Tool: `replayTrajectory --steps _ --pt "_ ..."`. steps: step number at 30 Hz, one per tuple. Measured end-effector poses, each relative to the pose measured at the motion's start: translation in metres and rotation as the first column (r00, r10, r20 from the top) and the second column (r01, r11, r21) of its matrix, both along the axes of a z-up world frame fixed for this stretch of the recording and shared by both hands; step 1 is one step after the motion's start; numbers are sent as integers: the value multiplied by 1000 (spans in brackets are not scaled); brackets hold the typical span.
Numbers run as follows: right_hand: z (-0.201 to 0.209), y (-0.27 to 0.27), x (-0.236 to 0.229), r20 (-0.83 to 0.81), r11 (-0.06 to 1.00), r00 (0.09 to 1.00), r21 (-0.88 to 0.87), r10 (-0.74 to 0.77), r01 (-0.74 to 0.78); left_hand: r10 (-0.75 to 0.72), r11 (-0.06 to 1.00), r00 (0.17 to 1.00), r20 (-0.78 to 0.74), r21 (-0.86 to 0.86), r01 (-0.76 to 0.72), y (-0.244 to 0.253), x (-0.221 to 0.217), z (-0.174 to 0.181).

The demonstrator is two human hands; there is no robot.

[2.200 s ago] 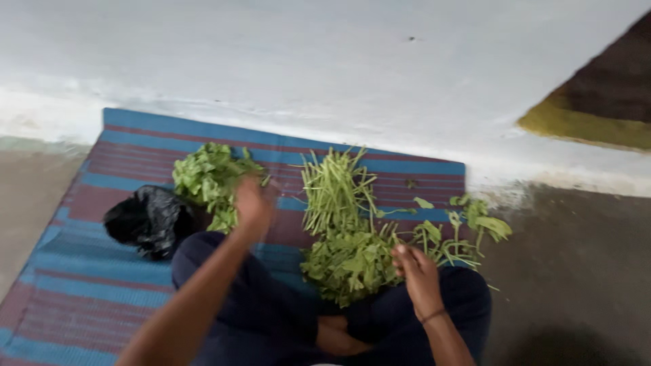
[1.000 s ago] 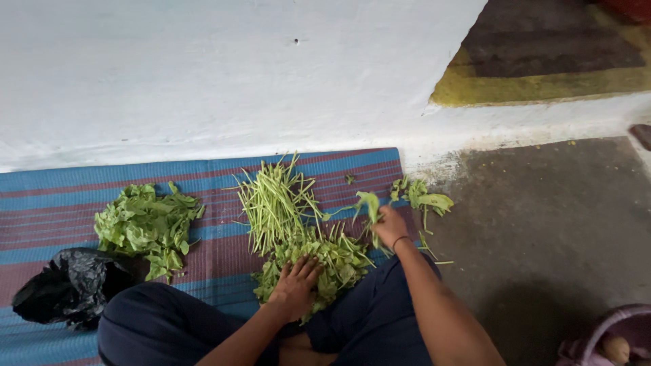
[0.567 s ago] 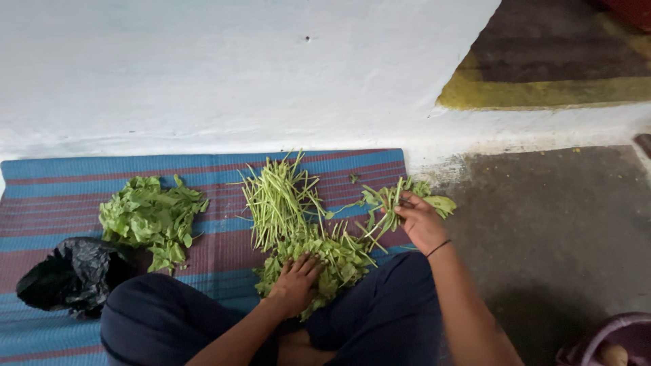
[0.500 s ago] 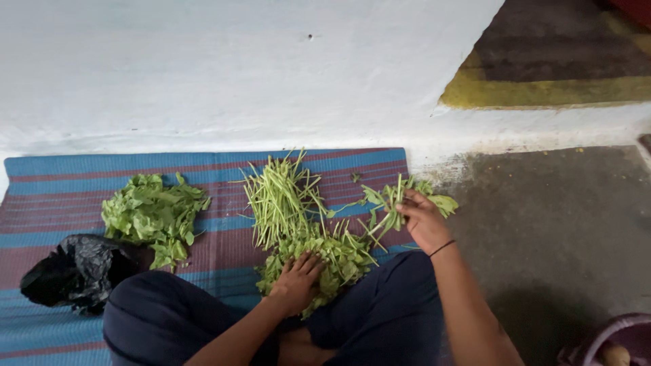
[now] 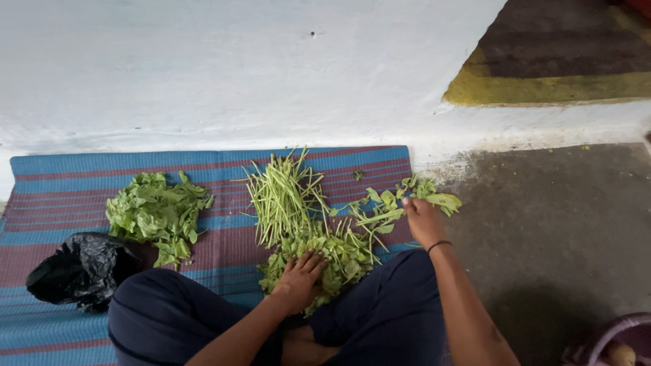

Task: The person picks leaves from stems by hand and sorts them into piles on a mat.

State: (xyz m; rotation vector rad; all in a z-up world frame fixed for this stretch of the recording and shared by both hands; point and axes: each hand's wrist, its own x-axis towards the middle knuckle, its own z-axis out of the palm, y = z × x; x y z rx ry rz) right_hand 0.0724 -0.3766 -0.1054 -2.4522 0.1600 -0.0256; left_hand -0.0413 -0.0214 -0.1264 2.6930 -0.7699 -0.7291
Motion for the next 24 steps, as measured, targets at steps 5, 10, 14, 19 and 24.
replayTrajectory --steps 5,10,14,19,24 --pt "36 5 -6 -61 887 981 421 -182 190 22 999 999 -24 -33 -23 1 5 0" --pt "90 19 -24 -65 720 992 683 -111 125 210 961 977 -33 -176 -212 -11 20 43" --pt "120 39 -41 -30 558 999 830 42 2 413 746 911 7 -577 -333 -25 29 106" --pt "138 65 -45 -42 318 991 948 129 -1 337 647 938 80 -744 -169 -30 40 149" --pt "133 76 -43 -34 97 990 995 139 21 289 533 879 -379 -700 -476 -22 38 143"
